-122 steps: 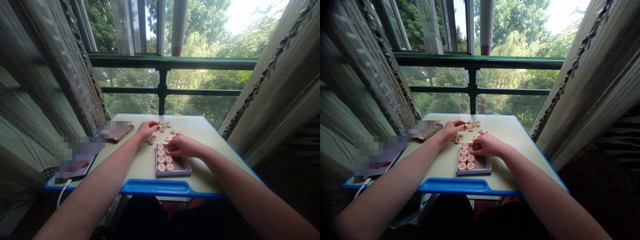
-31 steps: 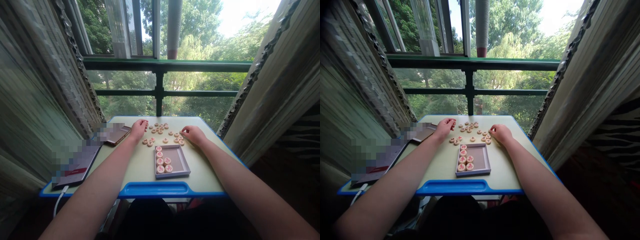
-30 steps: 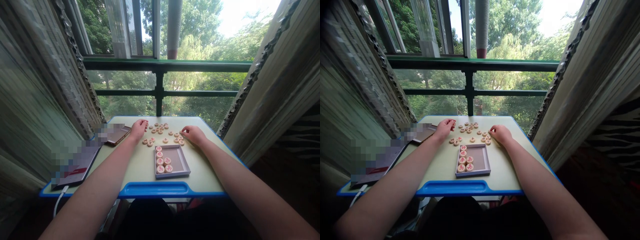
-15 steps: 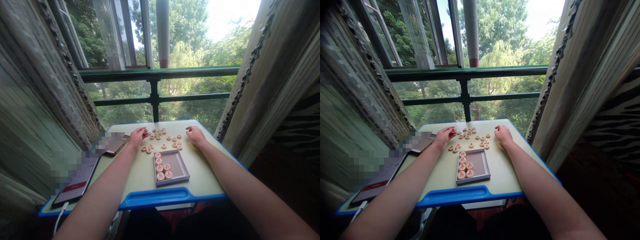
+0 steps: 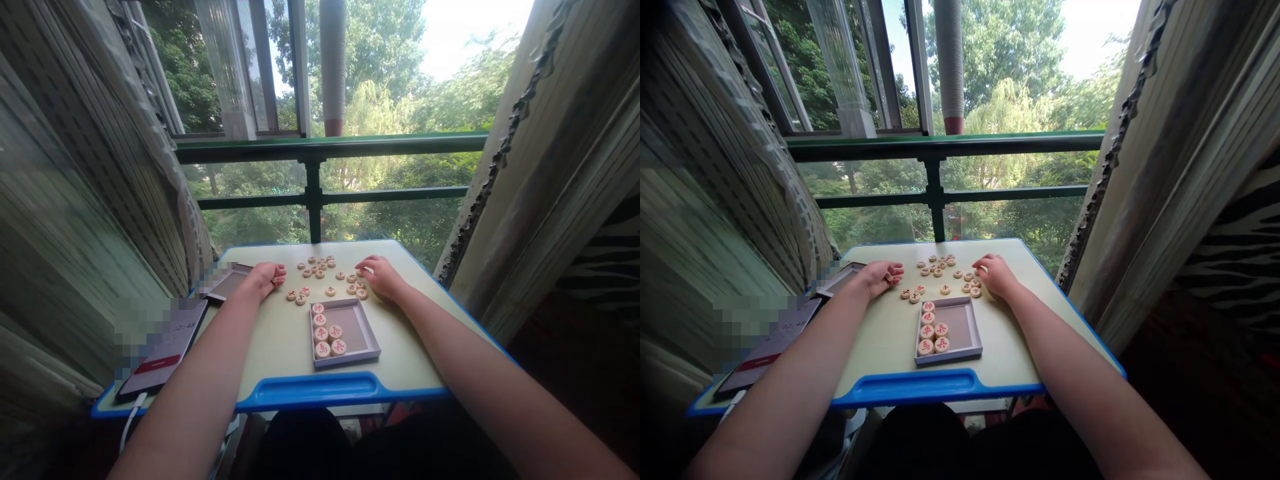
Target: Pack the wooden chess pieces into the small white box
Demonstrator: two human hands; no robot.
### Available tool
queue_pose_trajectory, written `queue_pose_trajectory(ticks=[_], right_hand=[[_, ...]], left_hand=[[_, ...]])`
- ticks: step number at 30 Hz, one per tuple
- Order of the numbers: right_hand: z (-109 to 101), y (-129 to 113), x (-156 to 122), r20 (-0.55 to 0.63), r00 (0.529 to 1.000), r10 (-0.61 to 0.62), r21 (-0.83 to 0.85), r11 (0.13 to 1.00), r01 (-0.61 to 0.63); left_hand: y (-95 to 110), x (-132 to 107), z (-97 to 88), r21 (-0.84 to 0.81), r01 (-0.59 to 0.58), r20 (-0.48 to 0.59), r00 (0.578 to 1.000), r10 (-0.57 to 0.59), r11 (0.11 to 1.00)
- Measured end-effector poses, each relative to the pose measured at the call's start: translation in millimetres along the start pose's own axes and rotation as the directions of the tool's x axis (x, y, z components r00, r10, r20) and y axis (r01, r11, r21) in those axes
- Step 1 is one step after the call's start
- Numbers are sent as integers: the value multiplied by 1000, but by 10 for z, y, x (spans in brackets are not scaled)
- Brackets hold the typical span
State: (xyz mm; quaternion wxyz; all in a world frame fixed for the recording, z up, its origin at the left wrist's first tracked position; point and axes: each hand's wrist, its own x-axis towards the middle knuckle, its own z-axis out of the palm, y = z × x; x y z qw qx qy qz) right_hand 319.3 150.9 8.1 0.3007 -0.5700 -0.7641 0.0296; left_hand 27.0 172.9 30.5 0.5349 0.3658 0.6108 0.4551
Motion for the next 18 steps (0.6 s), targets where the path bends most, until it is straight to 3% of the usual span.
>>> queue_pose_trajectory(ticks=[5,10,18], right_hand=[[-23,-26,-3,21,1000,-1,-12,1000,1],[-20,-45,-9,22,999,-33,-19,999,34],[-15,-55,-17,35,998,-49,-6,999,50]], left_hand=[[63,-54,-78,-15,13,72,997,-12,1000],[88,-77,-102,-105,-40,101,994,51,994],[80,-218,-70,5,-106,179,978,103,994]])
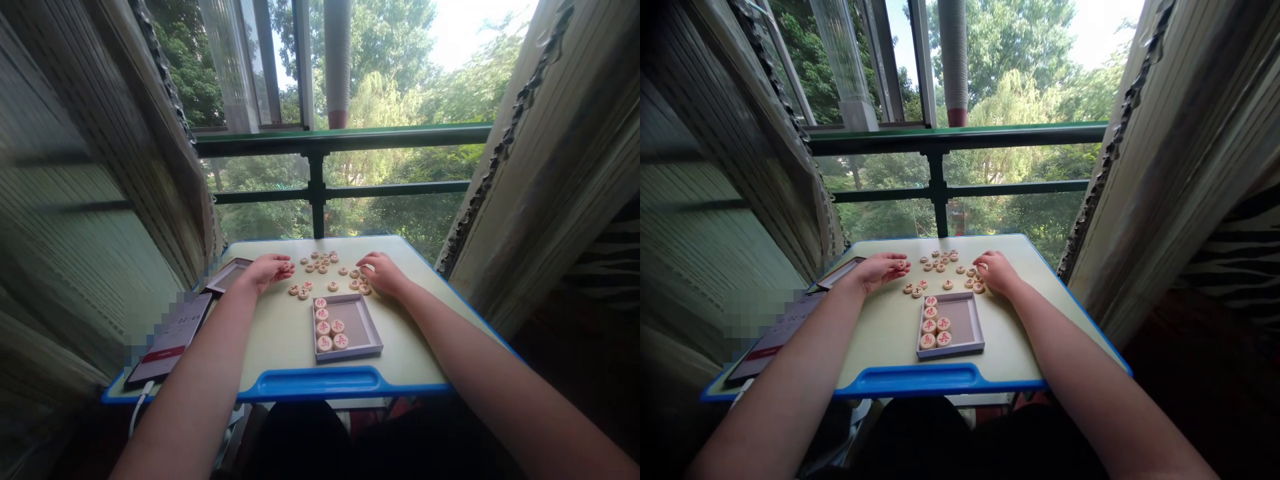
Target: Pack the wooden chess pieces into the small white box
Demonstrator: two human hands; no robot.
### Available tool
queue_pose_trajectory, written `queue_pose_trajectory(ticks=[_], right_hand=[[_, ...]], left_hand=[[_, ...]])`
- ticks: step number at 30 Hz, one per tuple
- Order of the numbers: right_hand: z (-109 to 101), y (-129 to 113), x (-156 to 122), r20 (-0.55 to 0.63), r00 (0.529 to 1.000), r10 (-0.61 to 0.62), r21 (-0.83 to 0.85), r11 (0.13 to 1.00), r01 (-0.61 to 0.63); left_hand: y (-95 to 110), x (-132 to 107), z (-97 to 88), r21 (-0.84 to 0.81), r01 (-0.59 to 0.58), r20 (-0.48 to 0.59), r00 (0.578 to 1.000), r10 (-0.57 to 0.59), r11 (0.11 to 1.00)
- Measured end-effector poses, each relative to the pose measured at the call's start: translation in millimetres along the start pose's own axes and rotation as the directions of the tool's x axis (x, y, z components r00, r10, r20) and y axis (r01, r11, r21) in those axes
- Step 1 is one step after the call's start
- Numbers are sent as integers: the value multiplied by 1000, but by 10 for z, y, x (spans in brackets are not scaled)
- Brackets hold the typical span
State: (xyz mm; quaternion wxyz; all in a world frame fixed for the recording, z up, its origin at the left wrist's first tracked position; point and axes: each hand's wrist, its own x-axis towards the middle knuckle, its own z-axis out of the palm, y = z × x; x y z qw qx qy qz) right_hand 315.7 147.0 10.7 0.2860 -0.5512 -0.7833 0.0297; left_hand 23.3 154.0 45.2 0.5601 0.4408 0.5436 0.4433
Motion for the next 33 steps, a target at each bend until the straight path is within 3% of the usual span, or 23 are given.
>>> queue_pose_trajectory(ticks=[4,7,9,11,13,16,21,25,30,33], right_hand=[[-5,-5,6,-11,1000,0,5,1000,0],[-98,-135,-23,-9,999,-40,24,999,40],[-205,-316,-76,99,986,-136,84,988,128],[-310,-540,-153,287,923,-258,200,958,206],[-381,-752,-240,435,806,-402,290,910,297],[-402,-944,-337,503,749,-431,305,899,313],[-395,-943,-342,583,723,-370,267,928,260],[-426,-884,-299,585,747,-316,214,949,233],[-426,-886,-300,597,727,-338,188,941,283],[-398,-909,-310,549,743,-382,219,924,314]], left_hand=[[-16,-2,42,221,-45,-48,997,57,974],[-47,-6,100,369,-97,63,995,79,924],[-68,-25,146,450,-155,126,986,110,879],[-82,-53,185,502,-204,149,978,148,840],[-83,-82,208,524,-235,161,971,176,819],[-68,-114,215,545,-249,159,968,192,801],[-45,-115,205,610,-221,168,975,148,761],[-49,-113,211,636,-223,169,974,149,739],[-59,-124,212,629,-239,179,971,162,740],[-58,-119,205,627,-241,180,970,164,740]])
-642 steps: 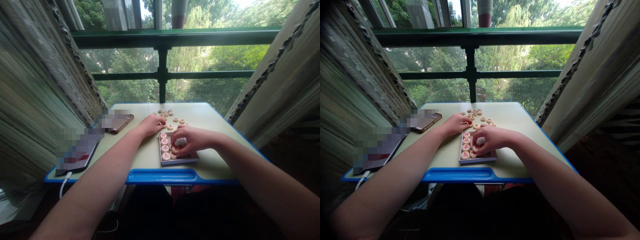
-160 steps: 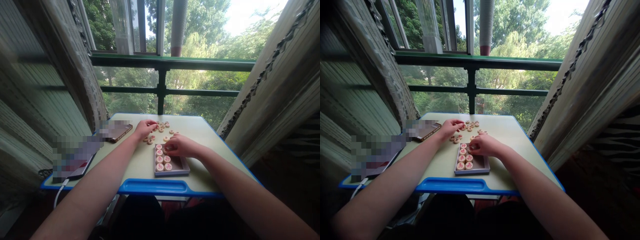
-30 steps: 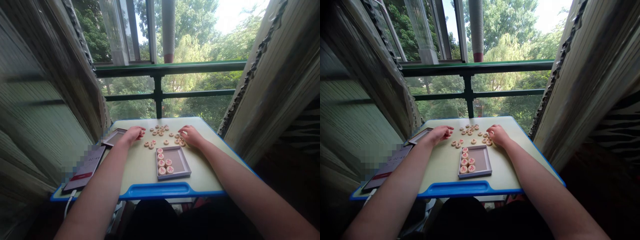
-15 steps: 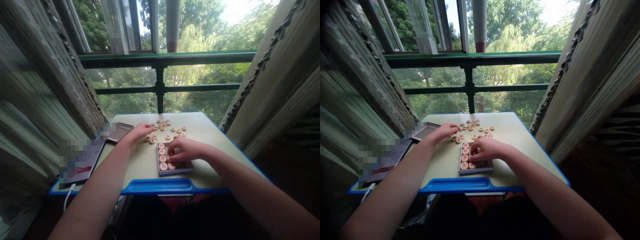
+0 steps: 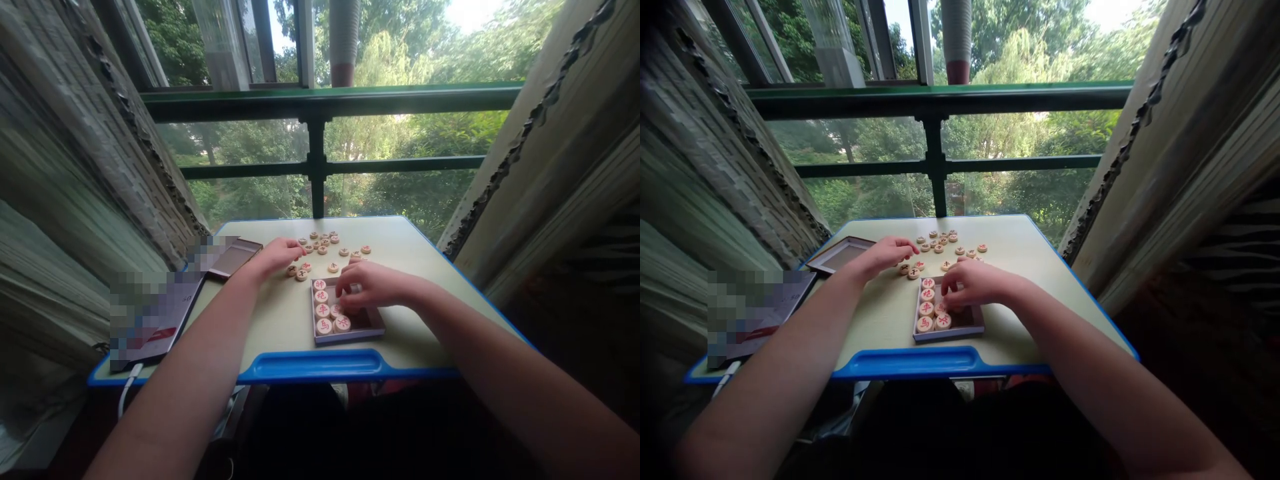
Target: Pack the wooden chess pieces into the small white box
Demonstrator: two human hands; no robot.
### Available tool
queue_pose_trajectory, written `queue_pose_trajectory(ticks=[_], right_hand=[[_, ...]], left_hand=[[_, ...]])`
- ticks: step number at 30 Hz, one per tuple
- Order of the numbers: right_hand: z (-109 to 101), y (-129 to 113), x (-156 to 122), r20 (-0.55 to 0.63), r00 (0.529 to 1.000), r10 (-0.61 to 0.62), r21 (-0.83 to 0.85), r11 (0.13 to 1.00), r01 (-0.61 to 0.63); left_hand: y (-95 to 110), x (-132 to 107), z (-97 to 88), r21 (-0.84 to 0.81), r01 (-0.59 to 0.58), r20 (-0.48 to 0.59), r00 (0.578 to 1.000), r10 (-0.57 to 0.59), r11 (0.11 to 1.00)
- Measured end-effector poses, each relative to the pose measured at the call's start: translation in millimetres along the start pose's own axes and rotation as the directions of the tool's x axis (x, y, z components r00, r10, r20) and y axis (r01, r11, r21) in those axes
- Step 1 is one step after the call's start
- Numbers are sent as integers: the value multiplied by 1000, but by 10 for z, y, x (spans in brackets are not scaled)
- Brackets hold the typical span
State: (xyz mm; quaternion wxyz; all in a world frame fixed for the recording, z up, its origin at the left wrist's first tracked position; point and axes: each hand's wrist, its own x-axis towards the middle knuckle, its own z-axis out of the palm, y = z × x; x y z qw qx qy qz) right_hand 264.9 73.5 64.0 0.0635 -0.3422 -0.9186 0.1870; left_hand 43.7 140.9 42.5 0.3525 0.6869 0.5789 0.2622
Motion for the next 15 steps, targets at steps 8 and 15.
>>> queue_pose_trajectory(ticks=[8,15], right_hand=[[153,71,103,-163,986,41,-130,990,-63],[177,106,107,-252,967,-46,-154,988,7]], left_hand=[[-3,25,5,4,23,7,1000,-23,1000],[-17,20,7,-4,5,5,1000,-4,1000]])
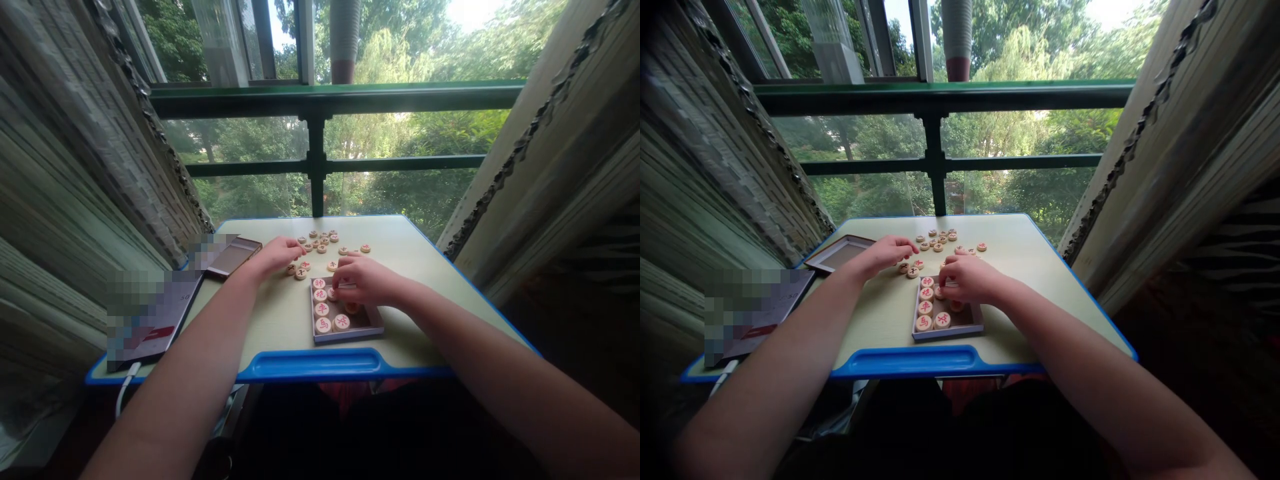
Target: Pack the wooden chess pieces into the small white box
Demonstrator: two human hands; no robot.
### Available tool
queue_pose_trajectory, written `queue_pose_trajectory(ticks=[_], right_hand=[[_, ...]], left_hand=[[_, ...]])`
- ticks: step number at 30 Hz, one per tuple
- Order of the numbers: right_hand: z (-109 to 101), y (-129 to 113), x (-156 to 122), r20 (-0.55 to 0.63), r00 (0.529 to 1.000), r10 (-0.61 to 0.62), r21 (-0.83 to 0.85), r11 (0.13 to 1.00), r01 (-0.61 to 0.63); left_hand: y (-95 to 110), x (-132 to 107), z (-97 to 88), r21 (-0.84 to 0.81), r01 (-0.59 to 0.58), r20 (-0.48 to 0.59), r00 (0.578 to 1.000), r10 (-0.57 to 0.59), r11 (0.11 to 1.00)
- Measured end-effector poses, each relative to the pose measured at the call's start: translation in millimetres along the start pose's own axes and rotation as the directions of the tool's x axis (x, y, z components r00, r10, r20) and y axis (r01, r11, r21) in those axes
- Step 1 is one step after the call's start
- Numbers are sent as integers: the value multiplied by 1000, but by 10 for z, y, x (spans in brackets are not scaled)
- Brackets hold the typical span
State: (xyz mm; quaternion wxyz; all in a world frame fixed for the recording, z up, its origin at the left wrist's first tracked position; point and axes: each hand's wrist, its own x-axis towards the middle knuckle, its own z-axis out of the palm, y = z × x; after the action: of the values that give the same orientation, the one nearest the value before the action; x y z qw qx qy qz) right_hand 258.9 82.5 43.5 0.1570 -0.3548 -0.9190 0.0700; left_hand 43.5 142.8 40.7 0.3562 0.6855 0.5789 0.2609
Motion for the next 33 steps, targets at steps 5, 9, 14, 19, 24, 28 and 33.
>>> queue_pose_trajectory(ticks=[5,9,14,19,24,28,33], right_hand=[[-15,50,-16,47,997,-56,30,998,55],[59,100,20,18,998,-55,54,997,54],[105,110,43,-18,998,-55,60,997,56],[59,95,34,-11,998,-61,82,995,62],[31,101,29,-13,999,-41,78,996,42],[48,117,35,-14,999,-44,54,998,45],[51,114,40,3,999,-37,47,998,37]], left_hand=[[-8,3,0,6,-7,-5,1000,7,1000],[0,-3,8,2,-10,-2,1000,10,1000],[15,-14,1,7,-4,-7,1000,4,1000],[21,-18,0,18,-35,-1,999,35,999],[59,-63,37,9,-102,100,990,101,995],[135,-144,81,50,-224,295,934,200,973],[183,-190,102,142,-327,372,892,256,934]])
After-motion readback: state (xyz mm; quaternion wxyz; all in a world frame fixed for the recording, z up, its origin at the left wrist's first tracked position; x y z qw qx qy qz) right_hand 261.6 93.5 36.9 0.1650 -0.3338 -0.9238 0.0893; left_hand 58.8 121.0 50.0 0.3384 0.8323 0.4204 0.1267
